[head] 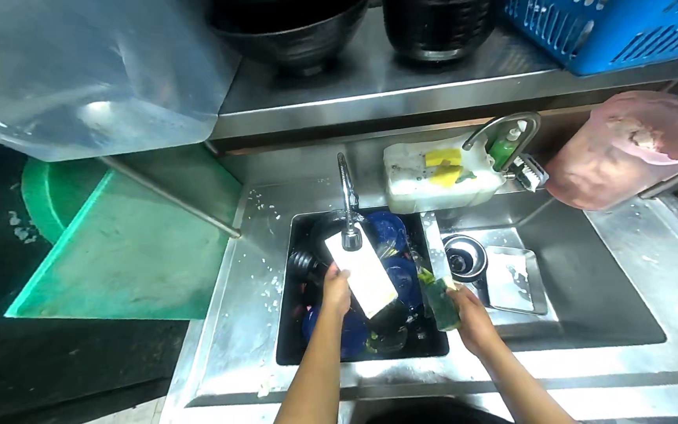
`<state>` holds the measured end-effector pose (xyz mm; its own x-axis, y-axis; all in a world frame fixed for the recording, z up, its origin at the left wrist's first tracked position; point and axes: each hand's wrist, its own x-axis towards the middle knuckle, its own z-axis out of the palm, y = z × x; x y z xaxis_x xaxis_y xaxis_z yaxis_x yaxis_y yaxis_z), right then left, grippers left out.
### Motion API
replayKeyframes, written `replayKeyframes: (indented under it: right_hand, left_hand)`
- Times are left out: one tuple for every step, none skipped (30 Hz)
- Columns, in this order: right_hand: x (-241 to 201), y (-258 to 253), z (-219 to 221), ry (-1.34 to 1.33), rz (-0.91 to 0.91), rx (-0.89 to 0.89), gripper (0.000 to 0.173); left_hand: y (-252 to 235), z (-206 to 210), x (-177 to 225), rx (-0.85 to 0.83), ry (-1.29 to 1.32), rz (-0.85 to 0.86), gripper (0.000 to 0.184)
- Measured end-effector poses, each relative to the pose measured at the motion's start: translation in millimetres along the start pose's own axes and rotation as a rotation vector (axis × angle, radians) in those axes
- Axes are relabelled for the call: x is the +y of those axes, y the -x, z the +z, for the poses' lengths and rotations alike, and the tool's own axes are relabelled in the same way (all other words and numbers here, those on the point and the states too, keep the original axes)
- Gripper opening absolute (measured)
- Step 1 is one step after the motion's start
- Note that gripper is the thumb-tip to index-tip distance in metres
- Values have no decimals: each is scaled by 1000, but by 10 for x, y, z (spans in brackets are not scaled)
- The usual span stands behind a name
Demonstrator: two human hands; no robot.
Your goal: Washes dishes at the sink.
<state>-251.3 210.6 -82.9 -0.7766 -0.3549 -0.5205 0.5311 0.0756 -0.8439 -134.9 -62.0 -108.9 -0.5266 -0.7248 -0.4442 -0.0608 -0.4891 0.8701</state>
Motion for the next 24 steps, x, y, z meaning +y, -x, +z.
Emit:
replayKeyframes:
  right_hand:
    - [34,11,5,4,18,-2,34]
    - [62,18,12,11,29,-9,34]
    - [79,22,24,23,31,-20,34]
    - [88,24,37,33,29,-36,34]
    - [91,24,54,41,34,-51,34]
    - [86,19,80,36,49,-65,34]
    - [84,12,111,18,75,-77,34]
    - [80,6,152,-14,110,-83,34]
    - [73,4,209,-52,145,-78,33]
    - [68,4,282,-67,162,-65,32]
    - [63,16,368,-24,137,-59,32]
    - [51,37,464,83,72,-69,34]
    - [43,54,567,230,-23,-100,37]
    - [44,69,672,394,-142,-146,40]
    - [54,87,775,566,-271,-218,41]
    - [82,101,874,736,-400,-297,43]
    - [145,103,961,898,-518,-362,44]
    - [214,104,1025,1054,-598,-412,45]
    - [274,115,1051,1184,-640,-446,45]
    - [323,126,1039,1270,-661,-456,43]
    - [362,122,998,1323,-667,-444,41]
    - [385,99,941,1362,-672,-426,39]
    - [384,54,886,1392,-666,-418,38]
    - [360,-5,852,1417,-655,-417,37]
  left_hand:
    - [-1,-3,54,-7,49,24,39]
    - [3,1,99,-9,77,46,42]
    - [9,11,141,-6,99,65,46]
    - [17,25,177,6,123,79,49]
    - [25,40,203,29,154,89,51]
    - [31,52,224,52,189,98,53]
    - [41,62,241,75,223,107,56]
    - [56,76,255,100,258,111,59]
    - [75,93,263,123,293,107,65]
    - [101,109,261,145,326,93,70]
    - [138,124,245,169,352,63,73]
    - [178,144,215,203,379,15,70]
    - [218,168,175,243,413,-40,62]
    - [264,188,132,258,451,-90,55]
    - [324,214,93,268,497,-132,49]
    - [396,241,60,273,533,-170,41]
    - [471,273,36,277,542,-202,34]
    - [537,304,16,296,543,-218,31]
    - [586,319,-4,325,559,-216,30]
    - [618,311,-11,365,580,-199,30]
    - [637,292,13,422,598,-179,32]
    - [651,263,55,467,616,-155,36]
    - [661,245,108,510,620,-134,38]
    - [668,237,153,543,618,-113,39]
